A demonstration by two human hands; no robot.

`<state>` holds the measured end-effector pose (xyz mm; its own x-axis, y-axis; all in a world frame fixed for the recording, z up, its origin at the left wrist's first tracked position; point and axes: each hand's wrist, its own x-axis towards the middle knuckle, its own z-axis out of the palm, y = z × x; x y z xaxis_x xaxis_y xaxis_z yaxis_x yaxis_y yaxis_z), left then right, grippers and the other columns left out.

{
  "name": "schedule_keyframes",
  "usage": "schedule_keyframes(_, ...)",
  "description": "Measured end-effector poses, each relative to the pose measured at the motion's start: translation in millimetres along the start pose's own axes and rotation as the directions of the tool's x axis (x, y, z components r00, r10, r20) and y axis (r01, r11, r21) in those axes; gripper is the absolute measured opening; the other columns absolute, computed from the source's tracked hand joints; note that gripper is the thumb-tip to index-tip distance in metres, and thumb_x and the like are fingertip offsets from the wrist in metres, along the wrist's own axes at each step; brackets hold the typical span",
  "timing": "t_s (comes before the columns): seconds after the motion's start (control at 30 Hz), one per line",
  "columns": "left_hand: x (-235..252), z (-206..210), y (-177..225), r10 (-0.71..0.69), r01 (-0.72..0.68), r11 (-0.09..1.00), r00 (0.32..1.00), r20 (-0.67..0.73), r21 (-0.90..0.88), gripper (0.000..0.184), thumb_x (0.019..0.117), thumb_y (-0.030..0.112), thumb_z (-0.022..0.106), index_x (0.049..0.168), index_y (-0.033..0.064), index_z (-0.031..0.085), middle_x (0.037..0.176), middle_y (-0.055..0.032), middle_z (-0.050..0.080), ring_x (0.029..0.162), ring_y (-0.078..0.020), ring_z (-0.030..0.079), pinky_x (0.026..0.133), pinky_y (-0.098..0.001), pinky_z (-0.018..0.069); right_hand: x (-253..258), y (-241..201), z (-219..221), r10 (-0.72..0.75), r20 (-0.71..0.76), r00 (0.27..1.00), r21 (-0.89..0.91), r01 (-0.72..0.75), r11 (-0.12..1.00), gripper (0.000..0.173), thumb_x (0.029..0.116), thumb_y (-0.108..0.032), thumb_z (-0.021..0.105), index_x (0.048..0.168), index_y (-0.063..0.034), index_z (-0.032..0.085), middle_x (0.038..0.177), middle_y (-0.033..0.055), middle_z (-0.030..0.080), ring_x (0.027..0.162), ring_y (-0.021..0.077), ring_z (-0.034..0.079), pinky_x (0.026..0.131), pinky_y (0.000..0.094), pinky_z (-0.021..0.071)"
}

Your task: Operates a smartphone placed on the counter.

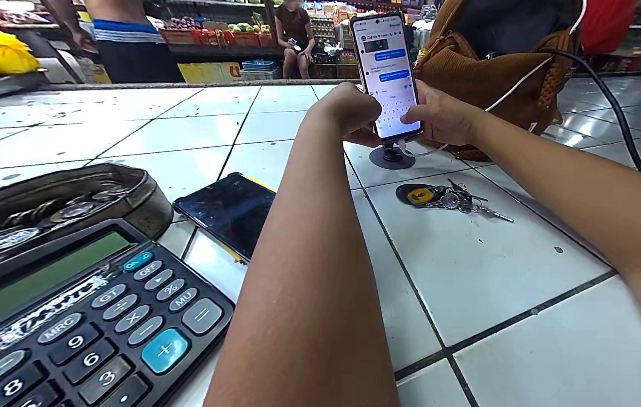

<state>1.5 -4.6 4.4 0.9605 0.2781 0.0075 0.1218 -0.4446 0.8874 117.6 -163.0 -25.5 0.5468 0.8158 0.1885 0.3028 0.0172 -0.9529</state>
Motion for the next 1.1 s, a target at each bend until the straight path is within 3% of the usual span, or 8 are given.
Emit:
schedule_keyframes(0.13,0,-1,-1,0.002,-0.002,1.000,1.000,-0.006,0.001,0.023,0.1048,0.009,0.048,0.124,-0.0006,0.056,0.096,-0.0112,0.068,0.075,-0.0125,0.071,0.069,-0.0262,0.0606,1,1,-6,0.008,0.031,0.999,0.092,-0.011,0.996,0.042,0.1066,-0.013,0.025,0.148,-0.0177,0.032,0.124,0.0075,0.063,0.108,0.0169,0.068,0.092,0.0351,0.0578)
schedule_keyframes(0.23,0,0,-1,0.009,-0.010,1.000,1.000,-0.007,-0.012,0.023,0.1052,0.011,0.048,0.124,-0.0004,0.056,0.094,-0.0110,0.067,0.073,-0.0129,0.071,0.068,-0.0265,0.0605,3,1,-6,0.014,-0.033,0.999,0.146,-0.009,0.989,0.041,0.1106,-0.018,0.019,0.148,-0.0158,0.036,0.125,0.0093,0.065,0.108,0.0190,0.069,0.091,0.0361,0.0585)
schedule_keyframes(0.37,0,0,-3,0.034,-0.034,0.999,0.999,-0.009,-0.001,0.022,0.1072,0.012,0.050,0.125,-0.0009,0.056,0.095,-0.0119,0.068,0.073,-0.0130,0.072,0.067,-0.0258,0.0609,3,2,-5,0.012,-0.034,0.999,0.116,-0.008,0.993,0.038,0.1102,-0.019,0.022,0.146,-0.0162,0.036,0.122,0.0086,0.065,0.106,0.0178,0.069,0.089,0.0344,0.0588)
schedule_keyframes(0.43,1,0,-4,0.047,-0.047,0.999,0.999,-0.009,0.018,0.022,0.1076,0.011,0.050,0.125,-0.0010,0.057,0.098,-0.0122,0.069,0.074,-0.0123,0.072,0.068,-0.0252,0.0610,3,2,-3,-0.005,-0.007,1.000,0.046,0.006,0.999,0.038,0.1077,-0.015,0.033,0.146,-0.0159,0.033,0.121,0.0081,0.064,0.104,0.0172,0.069,0.088,0.0341,0.0592)
schedule_keyframes(0.57,0,0,-3,0.038,-0.038,0.999,0.999,-0.012,0.008,0.020,0.1062,0.011,0.050,0.121,-0.0004,0.057,0.092,-0.0097,0.068,0.072,-0.0115,0.071,0.068,-0.0252,0.0606,1,-1,9,-0.024,-0.110,0.994,-0.048,0.019,0.999,0.048,0.1044,-0.006,0.053,0.147,-0.0113,0.032,0.120,0.0081,0.063,0.101,0.0160,0.069,0.084,0.0323,0.0604)
schedule_keyframes(0.77,-1,0,-2,0.019,-0.020,1.000,1.000,-0.005,-0.014,0.023,0.1028,0.004,0.051,0.124,-0.0004,0.056,0.093,-0.0099,0.068,0.072,-0.0112,0.071,0.067,-0.0238,0.0603,-2,-3,1,-0.001,-0.007,1.000,-0.048,0.001,0.999,0.057,0.0983,0.007,0.051,0.147,-0.0127,0.028,0.121,0.0071,0.061,0.101,0.0150,0.068,0.086,0.0318,0.0596)
schedule_keyframes(0.93,0,-1,-4,0.019,-0.019,1.000,1.000,-0.003,-0.013,0.023,0.1009,0.002,0.052,0.123,-0.0004,0.057,0.093,-0.0093,0.069,0.073,-0.0108,0.072,0.068,-0.0238,0.0608,0,-3,2,0.034,-0.044,0.998,0.019,-0.033,0.999,0.038,0.1087,-0.017,0.033,0.146,-0.0178,0.032,0.118,0.0078,0.064,0.101,0.0173,0.069,0.084,0.0336,0.0597)
schedule_keyframes(1.1,2,0,-3,0.031,-0.031,1.000,0.999,-0.018,-0.001,0.023,0.1052,0.015,0.055,0.123,-0.0002,0.057,0.092,-0.0105,0.067,0.071,-0.0127,0.071,0.067,-0.0260,0.0610,-1,-5,5,0.045,-0.072,0.996,0.038,-0.042,0.998,0.036,0.1083,-0.013,0.033,0.144,-0.0170,0.033,0.116,0.0076,0.064,0.099,0.0164,0.070,0.083,0.0323,0.0600)
